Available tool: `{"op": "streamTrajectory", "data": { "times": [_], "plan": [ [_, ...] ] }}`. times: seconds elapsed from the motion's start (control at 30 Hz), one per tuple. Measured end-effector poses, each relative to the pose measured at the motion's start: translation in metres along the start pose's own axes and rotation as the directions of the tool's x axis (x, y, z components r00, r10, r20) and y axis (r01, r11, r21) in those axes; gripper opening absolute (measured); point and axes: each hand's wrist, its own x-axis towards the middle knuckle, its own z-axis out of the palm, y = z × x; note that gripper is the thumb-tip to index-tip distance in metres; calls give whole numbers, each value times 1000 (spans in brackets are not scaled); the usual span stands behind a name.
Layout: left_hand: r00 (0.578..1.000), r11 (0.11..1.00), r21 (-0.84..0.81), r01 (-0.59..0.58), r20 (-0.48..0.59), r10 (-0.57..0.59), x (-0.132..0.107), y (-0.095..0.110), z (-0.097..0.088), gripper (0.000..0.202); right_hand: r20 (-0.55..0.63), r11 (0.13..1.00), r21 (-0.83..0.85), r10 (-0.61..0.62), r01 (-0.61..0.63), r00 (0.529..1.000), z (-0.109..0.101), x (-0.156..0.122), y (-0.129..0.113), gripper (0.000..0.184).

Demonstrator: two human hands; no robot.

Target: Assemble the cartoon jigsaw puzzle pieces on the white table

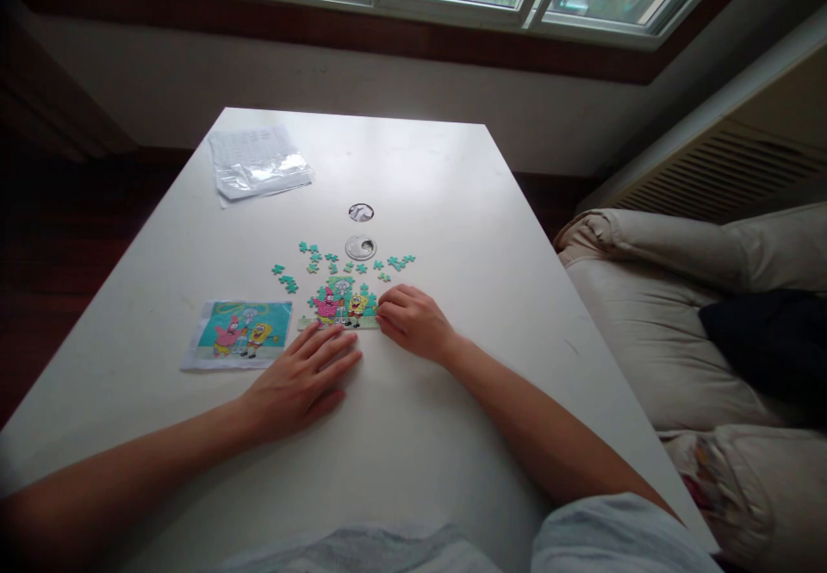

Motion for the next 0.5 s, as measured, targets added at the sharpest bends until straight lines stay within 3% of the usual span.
{"op": "streamTrajectory", "data": {
  "times": [0.5],
  "plan": [
    [1000, 1000, 8, 9, 2, -9, 0, 0, 1, 50, -5, 1000, 16, 6, -5, 1000, 3, -2, 3, 13]
  ]
}}
